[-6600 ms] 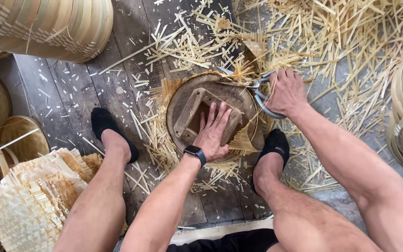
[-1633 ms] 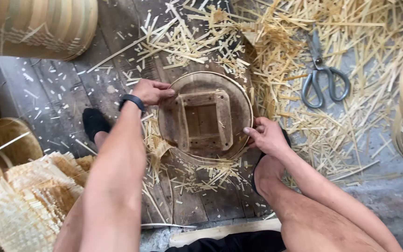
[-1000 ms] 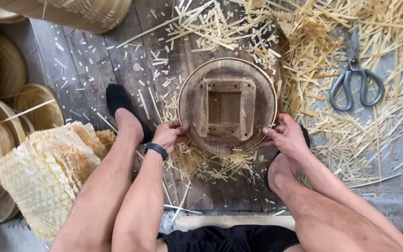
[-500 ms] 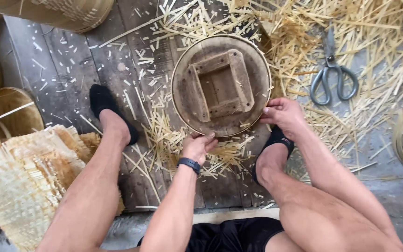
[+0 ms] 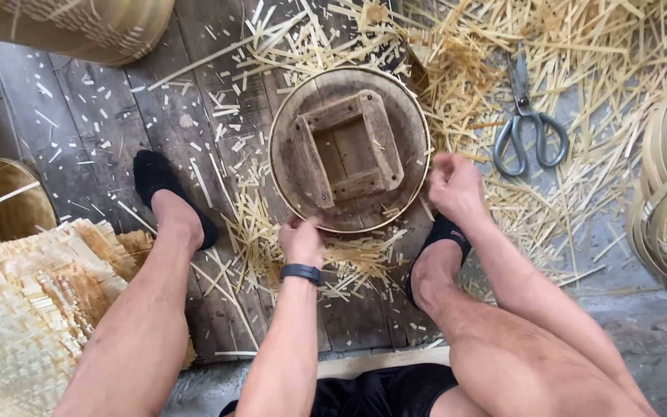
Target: Making bamboo steamer baskets by fitting woven bottoms into circular frames and trimming excess bamboo with scissors.
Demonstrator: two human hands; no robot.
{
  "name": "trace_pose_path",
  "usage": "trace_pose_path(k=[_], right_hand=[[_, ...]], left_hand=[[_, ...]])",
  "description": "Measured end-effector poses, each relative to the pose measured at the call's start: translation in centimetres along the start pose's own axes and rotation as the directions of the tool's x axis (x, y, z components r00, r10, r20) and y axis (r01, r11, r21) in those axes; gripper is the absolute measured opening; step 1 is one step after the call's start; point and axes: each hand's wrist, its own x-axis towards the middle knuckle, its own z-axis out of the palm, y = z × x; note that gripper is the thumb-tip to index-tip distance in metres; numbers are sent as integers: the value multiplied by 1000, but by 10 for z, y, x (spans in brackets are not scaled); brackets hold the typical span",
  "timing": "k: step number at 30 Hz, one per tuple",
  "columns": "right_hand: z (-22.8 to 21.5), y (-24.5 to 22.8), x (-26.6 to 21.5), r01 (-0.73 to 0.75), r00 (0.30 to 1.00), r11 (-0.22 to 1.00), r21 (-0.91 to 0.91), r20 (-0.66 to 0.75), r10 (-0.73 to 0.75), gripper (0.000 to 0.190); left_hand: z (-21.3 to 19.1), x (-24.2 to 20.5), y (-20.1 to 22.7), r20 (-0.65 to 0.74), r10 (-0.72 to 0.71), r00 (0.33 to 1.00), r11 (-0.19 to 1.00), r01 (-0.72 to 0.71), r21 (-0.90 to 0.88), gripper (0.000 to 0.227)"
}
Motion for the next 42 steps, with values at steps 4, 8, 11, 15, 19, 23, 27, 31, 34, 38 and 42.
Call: trace_pose_path(k=[4, 8, 11, 15, 19, 23, 27, 31, 34, 38, 42], right_hand=[[1, -82, -38, 422, 905, 893, -156, 9, -426, 36], [20, -142, -56, 492, 814, 855, 166, 261, -519, 55], [28, -163, -61, 35, 820, 665, 746, 358, -446, 61], [33, -128, -56, -161, 856, 478, 864, 363, -368, 71], [27, -58, -28, -270, 882, 299, 915, 359, -304, 71], [-14, -45, -37, -284, 852, 287, 915, 378, -362, 68], [-35, 41, -27, -205, 911, 408, 890, 325, -253, 65], [-16, 64, -34, -200, 940, 491, 848, 307, -149, 61], [2, 42, -26, -203, 931, 526, 826, 329, -156, 57], [22, 17, -26, -222, 914, 556, 801, 369, -167, 52], [9, 34, -39, -188, 954, 638, 747, 294, -63, 53]], left_hand=[[-20, -17, 47, 21, 11, 1000, 999, -10, -44, 34], [-18, -95, 114, 7, 693, 721, 579, -562, 590, 37], [-12, -146, 139, 139, 895, 424, 310, -815, 489, 46], [6, -143, 130, 312, 949, 43, -83, -921, 380, 54], [30, -141, 121, 489, 852, -186, -377, -866, 329, 60], [28, -114, 142, 330, 943, 39, -66, -951, 302, 66], [-7, -58, 187, 146, 960, 239, 159, -894, 419, 72], [-49, -64, 226, -53, 885, 462, 434, -779, 453, 72], [-49, -64, 242, 21, 833, 553, 529, -806, 265, 69], [-46, -23, 235, 138, 686, 715, 700, -699, 146, 69], [-29, 61, 194, 257, 502, 826, 835, -540, 106, 70]])
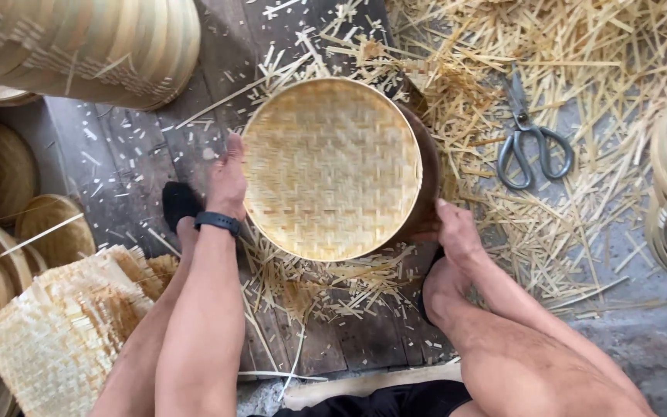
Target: Making bamboo steamer baskets by fitting woven bottoms into circular frames and trimming excess bamboo with scissors.
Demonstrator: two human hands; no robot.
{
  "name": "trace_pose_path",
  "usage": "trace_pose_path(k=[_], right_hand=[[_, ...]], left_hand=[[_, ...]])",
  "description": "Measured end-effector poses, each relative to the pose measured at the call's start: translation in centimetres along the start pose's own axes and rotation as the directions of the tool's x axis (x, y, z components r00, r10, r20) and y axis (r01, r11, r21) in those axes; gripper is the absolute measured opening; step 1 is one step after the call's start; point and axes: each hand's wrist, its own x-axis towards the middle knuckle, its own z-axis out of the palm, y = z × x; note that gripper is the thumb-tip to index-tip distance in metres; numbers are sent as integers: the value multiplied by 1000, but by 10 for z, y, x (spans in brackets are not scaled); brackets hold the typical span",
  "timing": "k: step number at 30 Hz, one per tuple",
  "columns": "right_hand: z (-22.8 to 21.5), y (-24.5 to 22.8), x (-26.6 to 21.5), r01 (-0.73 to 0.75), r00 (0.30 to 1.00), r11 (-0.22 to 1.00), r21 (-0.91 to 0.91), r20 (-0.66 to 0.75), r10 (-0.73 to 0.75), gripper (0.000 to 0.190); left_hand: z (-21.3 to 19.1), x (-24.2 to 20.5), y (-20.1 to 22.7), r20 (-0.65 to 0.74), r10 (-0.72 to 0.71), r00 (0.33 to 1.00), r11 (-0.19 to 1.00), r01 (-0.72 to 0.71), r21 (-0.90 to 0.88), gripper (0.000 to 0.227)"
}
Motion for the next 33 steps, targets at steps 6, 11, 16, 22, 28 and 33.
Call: trace_pose_path(k=[6, 11, 16, 22, 28, 33], right_hand=[[-30, 39, -22, 129, 855, 360, -924, -80, -512, 30], [-14, 35, -24, 152, 805, 156, -976, 30, -593, 19], [-23, 38, -19, 194, 865, 330, -924, 3, -502, 22], [-17, 40, -17, 90, 829, 154, -984, -12, -560, 22], [-28, 52, -14, 29, 824, 139, -990, -55, -564, 25], [-30, 53, -9, 46, 820, 167, -985, -58, -569, 25]], left_hand=[[93, -43, 29, 7, 23, 1000, 928, -23, 372, 66], [210, -163, 15, 519, 661, 542, 141, -769, 623, 95], [223, -197, -57, 561, 552, 617, 189, -748, 636, 63], [92, -134, -3, 877, 399, 269, -249, -888, 386, 46], [-8, -69, 206, 891, 452, -50, -755, -554, 351, 25], [-60, -53, 275, 810, 586, 11, -722, -446, 529, 24]])
